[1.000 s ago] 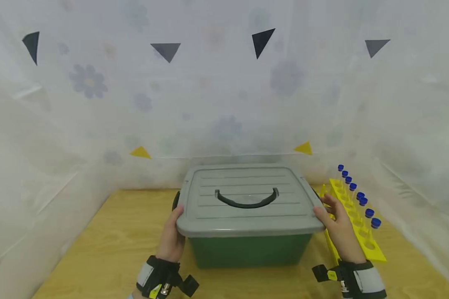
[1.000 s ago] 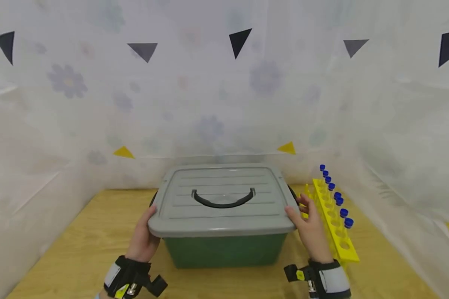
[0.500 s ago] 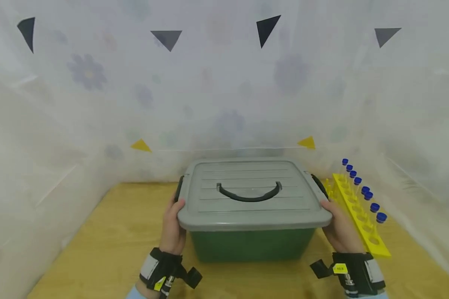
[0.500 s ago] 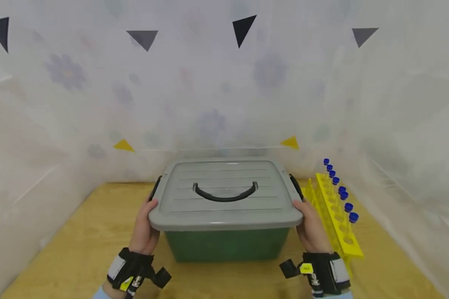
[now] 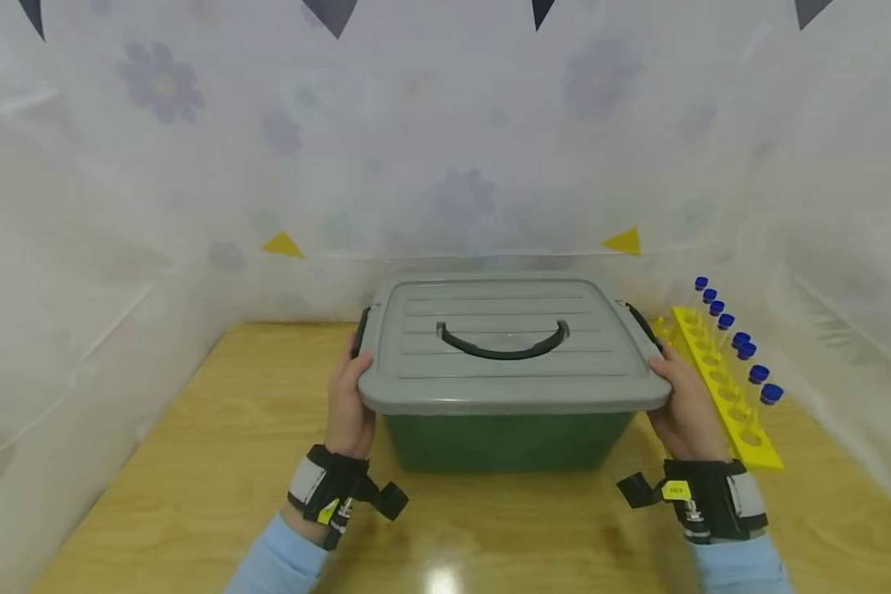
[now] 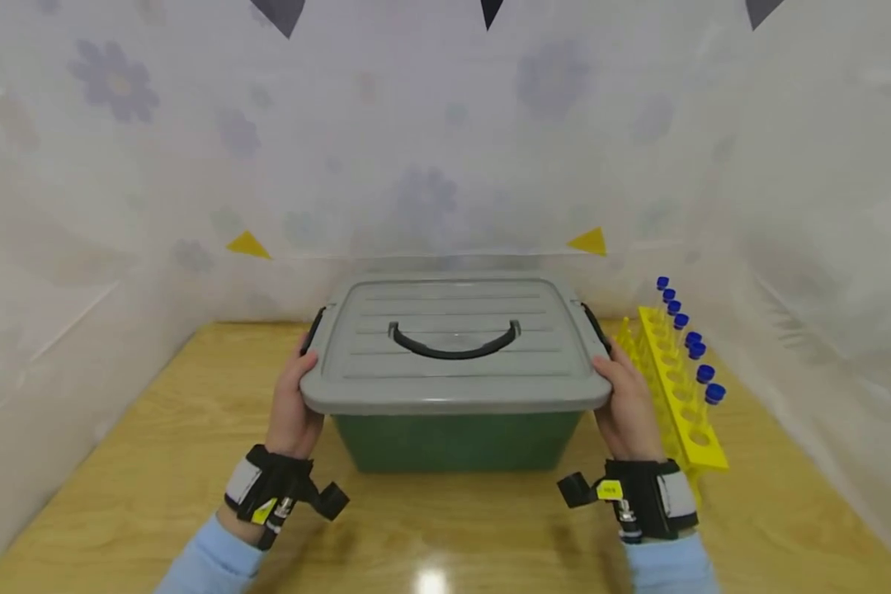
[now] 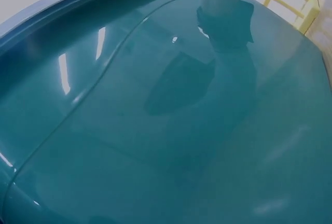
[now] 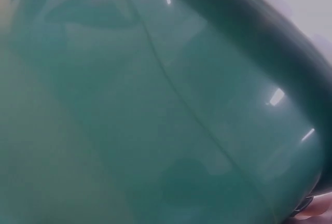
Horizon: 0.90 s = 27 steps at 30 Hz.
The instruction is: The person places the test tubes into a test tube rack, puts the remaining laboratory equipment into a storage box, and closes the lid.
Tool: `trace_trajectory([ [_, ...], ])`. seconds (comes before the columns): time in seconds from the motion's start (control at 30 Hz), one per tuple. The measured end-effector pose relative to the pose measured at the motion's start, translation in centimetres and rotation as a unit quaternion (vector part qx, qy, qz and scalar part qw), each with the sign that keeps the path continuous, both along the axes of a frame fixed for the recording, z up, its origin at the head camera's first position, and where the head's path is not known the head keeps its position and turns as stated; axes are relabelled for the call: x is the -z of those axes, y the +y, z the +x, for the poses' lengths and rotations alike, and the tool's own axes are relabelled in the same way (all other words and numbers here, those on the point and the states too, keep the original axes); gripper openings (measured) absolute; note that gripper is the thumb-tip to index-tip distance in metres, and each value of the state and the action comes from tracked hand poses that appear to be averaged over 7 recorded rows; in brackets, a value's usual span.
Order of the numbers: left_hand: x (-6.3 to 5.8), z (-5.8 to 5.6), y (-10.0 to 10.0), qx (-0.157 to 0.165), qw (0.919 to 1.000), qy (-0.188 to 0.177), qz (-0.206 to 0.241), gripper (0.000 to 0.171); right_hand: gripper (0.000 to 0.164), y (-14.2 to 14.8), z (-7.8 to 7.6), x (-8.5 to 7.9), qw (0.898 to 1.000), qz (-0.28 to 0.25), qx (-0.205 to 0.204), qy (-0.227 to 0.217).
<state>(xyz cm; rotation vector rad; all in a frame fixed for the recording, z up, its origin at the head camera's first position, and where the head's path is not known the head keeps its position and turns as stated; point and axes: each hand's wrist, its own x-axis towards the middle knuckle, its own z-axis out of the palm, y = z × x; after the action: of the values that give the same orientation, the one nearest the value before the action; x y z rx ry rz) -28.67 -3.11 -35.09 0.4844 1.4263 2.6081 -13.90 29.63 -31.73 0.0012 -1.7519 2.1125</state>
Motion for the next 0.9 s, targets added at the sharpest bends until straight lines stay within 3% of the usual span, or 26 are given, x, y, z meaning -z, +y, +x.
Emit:
trace_trajectory([
  [0.2,0.55,-0.08,-0.02,-0.018,0.9997,0.004,-0.016,0.058,0.053,-0.23,0.02,0.22,0.999,0.022,0.006,-0.024],
  [0.5,0.45,-0.22,0.17,-0.026,0.9995,0.007,-0.015,0.058,0.052,-0.03,-0.03,0.25,1.000,0.017,0.010,0.006],
  [0.63,0.45,-0.23,0.11,-0.035,0.9990,0.010,-0.025,0.056,0.053,0.00,-0.05,0.15,1.000,0.026,0.009,-0.015],
  [0.9,0.12,-0.25,-0.01,-0.050,0.9979,0.014,-0.038,0.052,0.062,0.38,0.04,-0.46,0.995,0.016,0.075,-0.066],
])
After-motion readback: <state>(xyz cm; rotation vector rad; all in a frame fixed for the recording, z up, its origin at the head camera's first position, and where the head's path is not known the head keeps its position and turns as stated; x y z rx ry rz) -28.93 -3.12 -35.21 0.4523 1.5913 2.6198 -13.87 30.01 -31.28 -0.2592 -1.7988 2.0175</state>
